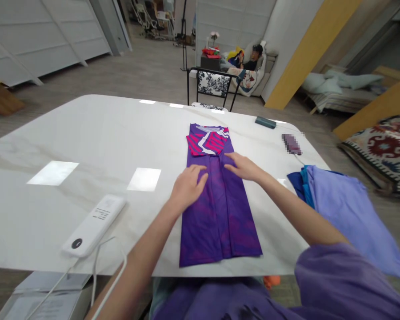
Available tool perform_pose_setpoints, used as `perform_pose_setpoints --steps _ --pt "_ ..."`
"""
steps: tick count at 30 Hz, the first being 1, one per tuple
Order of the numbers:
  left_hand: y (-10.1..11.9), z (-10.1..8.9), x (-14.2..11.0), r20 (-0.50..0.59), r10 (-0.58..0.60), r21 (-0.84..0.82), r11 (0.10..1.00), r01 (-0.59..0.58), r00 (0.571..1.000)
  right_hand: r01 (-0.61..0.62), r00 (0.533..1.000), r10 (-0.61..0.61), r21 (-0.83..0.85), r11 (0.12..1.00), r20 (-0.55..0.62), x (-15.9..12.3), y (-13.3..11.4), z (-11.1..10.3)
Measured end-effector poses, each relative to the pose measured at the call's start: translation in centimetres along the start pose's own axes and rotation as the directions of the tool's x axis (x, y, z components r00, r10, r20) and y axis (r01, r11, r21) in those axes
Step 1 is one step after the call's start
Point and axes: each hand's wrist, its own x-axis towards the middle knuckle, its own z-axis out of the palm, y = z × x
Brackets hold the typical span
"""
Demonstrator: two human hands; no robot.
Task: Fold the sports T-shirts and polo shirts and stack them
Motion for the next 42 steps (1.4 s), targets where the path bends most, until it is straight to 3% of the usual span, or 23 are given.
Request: perform_pose_setpoints --steps 4,7,12,15,18,20,26,29,31,35,38,42 --pt "-2.4 2.6 10.4 -0.027 -0.041 0.056 0.998 0.042 0.999 0.078 0.997 -0.079 -0.047 0.996 -0.028 -13.0 -3.3 2.3" --pt "-3.4 4.8 15.3 0.010 -0.036 0.099 0.994 0.035 0.999 0.069 0.997 -0.070 -0.063 0.996 -0.023 -19.6 -5.4 3.8" --pt "-5.5 7.5 17.5 0.175 -0.114 0.237 0.969 0.071 0.978 0.075 0.995 -0.071 -0.059 0.995 0.067 -24.4 -6.9 5.8" --pt "-5.4 7.3 16.4 0.104 -0.073 0.240 0.970 0.046 0.992 0.092 0.995 -0.091 -0.029 0.995 0.050 -25.2 -7.2 6.2" --pt "-3.5 5.8 13.0 -0.016 -0.005 0.203 0.979 0.008 1.000 0.143 0.989 -0.143 0.017 0.990 0.021 -26.3 -7.5 5.8" --pt "-1.7 4.4 8.9 -0.020 0.051 0.185 0.982 -0.046 0.999 0.178 0.984 -0.179 0.033 0.983 0.023 -27.4 -7.6 5.6" --pt "1.9 0.8 -9.5 0.147 0.226 0.101 0.965 -0.242 0.963 0.219 0.975 -0.219 0.002 0.976 0.038 -31.1 -7.6 6.7" --pt "1.7 -0.3 -17.8 0.268 0.265 0.088 0.951 -0.297 0.926 0.218 0.976 -0.217 -0.045 0.975 0.013 -32.3 -7.8 7.4" --pt "1.1 -0.6 -21.9 0.321 0.300 0.122 0.928 -0.353 0.899 0.207 0.978 -0.208 -0.071 0.976 -0.013 -33.1 -8.0 7.9" --pt "-1.1 0.1 -26.5 0.321 0.376 0.193 0.872 -0.449 0.869 0.185 0.979 -0.191 -0.093 0.978 -0.072 -35.0 -8.4 8.9" --pt "-2.1 1.2 -28.0 0.213 0.464 0.167 0.850 -0.500 0.860 0.180 0.971 -0.191 -0.088 0.980 -0.140 -36.7 -8.6 9.4" --pt "-0.6 0.8 -29.2 0.136 0.502 -0.001 0.862 -0.506 0.854 0.224 0.966 -0.221 0.010 0.975 -0.132 -39.5 -9.4 8.2"
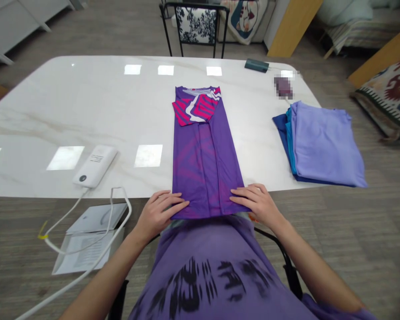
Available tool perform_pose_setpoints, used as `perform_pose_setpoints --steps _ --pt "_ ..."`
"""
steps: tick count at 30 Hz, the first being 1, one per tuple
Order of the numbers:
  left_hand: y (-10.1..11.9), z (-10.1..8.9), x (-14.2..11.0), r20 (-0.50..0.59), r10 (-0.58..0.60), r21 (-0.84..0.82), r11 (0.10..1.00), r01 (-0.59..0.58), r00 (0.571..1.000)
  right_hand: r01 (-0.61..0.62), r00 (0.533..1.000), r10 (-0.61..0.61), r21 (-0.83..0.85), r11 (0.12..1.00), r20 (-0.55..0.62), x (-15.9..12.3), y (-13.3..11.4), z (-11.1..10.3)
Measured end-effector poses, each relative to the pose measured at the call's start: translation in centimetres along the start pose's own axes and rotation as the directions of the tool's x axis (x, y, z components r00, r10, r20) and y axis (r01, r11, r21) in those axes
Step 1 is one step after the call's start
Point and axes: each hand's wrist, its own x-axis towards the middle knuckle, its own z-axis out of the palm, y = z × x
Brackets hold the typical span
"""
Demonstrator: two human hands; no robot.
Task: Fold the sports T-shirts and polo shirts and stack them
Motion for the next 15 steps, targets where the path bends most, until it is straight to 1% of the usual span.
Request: perform_pose_setpoints --steps 3,5,7,8,9,10,11,12,14,15 --pt "3.7 -2.5 0.7 0.022 -0.103 -0.236 0.966 0.105 0.994 0.002 0.998 -0.014 0.194 0.981 0.060 -1.8 -1.6 -3.0" --pt "6.3 -4.7 1.6 0.009 -0.179 -0.392 0.905 0.168 0.984 -0.012 0.999 -0.004 0.346 0.938 0.047 -2.4 -2.8 -5.7" --pt "8.2 -6.7 2.9 -0.031 -0.253 -0.502 0.841 0.204 0.967 -0.009 1.000 0.002 0.471 0.882 0.017 -2.0 -3.6 -8.6" --pt "8.6 -7.5 3.8 -0.056 -0.301 -0.530 0.817 0.228 0.952 -0.004 1.000 0.006 0.508 0.861 -0.003 -1.2 -3.7 -10.0" --pt "8.6 -8.1 5.0 -0.094 -0.361 -0.537 0.803 0.258 0.928 -0.003 0.999 0.021 0.523 0.852 -0.028 -0.1 -3.6 -11.4" --pt "8.1 -8.6 6.4 -0.147 -0.426 -0.526 0.798 0.294 0.893 -0.018 0.997 0.056 0.516 0.857 -0.059 1.5 -3.2 -12.6" --pt "7.1 -8.8 8.1 -0.211 -0.487 -0.505 0.797 0.332 0.847 -0.047 0.990 0.107 0.493 0.869 -0.094 3.4 -2.4 -13.6" --pt "5.7 -8.8 10.2 -0.282 -0.533 -0.482 0.798 0.362 0.798 -0.088 0.978 0.165 0.463 0.882 -0.128 5.8 -1.3 -14.5" --pt "1.5 -8.5 15.0 -0.410 -0.578 -0.458 0.799 0.389 0.705 -0.183 0.945 0.276 0.417 0.890 -0.174 11.4 2.1 -15.3" --pt "-1.2 -8.2 17.6 -0.447 -0.585 -0.464 0.798 0.383 0.677 -0.221 0.932 0.315 0.408 0.886 -0.178 14.5 4.2 -15.2"
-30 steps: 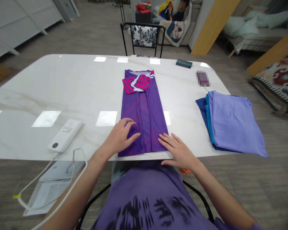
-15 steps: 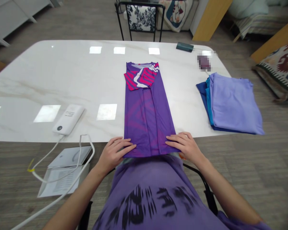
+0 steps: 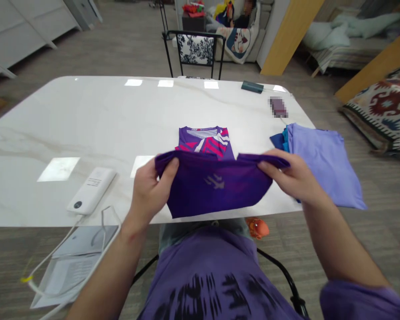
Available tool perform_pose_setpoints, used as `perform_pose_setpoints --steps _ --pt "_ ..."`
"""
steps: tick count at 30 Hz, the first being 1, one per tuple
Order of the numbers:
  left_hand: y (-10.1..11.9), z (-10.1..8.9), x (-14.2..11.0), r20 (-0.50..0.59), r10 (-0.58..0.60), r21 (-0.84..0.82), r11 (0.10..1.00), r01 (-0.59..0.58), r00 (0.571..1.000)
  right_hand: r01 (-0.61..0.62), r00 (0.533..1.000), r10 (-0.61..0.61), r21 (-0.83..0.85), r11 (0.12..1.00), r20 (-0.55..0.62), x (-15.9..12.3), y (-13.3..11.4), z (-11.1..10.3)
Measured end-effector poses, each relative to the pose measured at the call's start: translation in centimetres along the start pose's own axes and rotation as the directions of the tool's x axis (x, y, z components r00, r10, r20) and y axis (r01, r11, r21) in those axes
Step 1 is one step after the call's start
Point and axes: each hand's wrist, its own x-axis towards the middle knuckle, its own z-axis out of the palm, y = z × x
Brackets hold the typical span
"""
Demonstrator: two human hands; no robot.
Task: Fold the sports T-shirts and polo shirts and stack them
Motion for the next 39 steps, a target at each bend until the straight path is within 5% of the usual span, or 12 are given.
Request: perform_pose_setpoints --steps 3,7,12,17,20,24,28,31,35,39 --pt "-4.8 4.5 9.5 0.009 -0.003 0.007 1.000 0.003 1.000 -0.090 0.996 0.089 -0.047 0.995 -0.019 10.5 5.3 2.0" --pt "-11.7 8.6 17.8 0.150 -0.129 0.337 0.939 0.072 0.980 -0.270 0.963 0.264 -0.232 0.935 -0.057 19.8 13.4 6.1" --pt "-16.6 10.3 20.1 0.173 -0.370 0.645 0.743 0.179 0.913 -0.472 0.869 0.490 -0.396 0.788 -0.060 21.8 19.2 8.9" --pt "-18.5 10.9 21.3 0.245 -0.375 0.668 0.734 0.125 0.894 -0.434 0.847 0.519 -0.418 0.798 0.113 22.1 19.9 9.2" --pt "-18.7 11.4 21.5 0.296 -0.376 0.657 0.747 0.098 0.878 -0.360 0.876 0.457 -0.421 0.833 0.156 22.3 19.2 9.6" --pt "-18.1 11.9 20.5 0.274 -0.321 0.545 0.829 0.129 0.906 -0.330 0.923 0.369 -0.268 0.905 0.109 21.4 17.6 10.4" --pt "-16.5 11.8 19.2 0.250 -0.238 0.152 0.967 0.205 0.939 -0.356 0.935 0.356 -0.076 0.932 -0.015 19.4 15.7 10.1" --pt "-13.8 11.2 18.4 0.183 -0.194 -0.118 0.969 0.218 0.964 -0.294 0.945 0.301 0.069 0.953 -0.127 17.2 13.8 8.3" --pt "-7.4 10.2 17.2 0.062 -0.035 -0.227 0.973 0.049 0.997 -0.195 0.930 0.231 0.152 0.969 -0.284 12.6 10.1 4.0" --pt "2.0 10.3 14.1 0.051 0.173 -0.242 0.958 -0.156 0.984 -0.156 0.879 0.179 0.088 0.984 -0.442 5.0 5.4 -2.3"
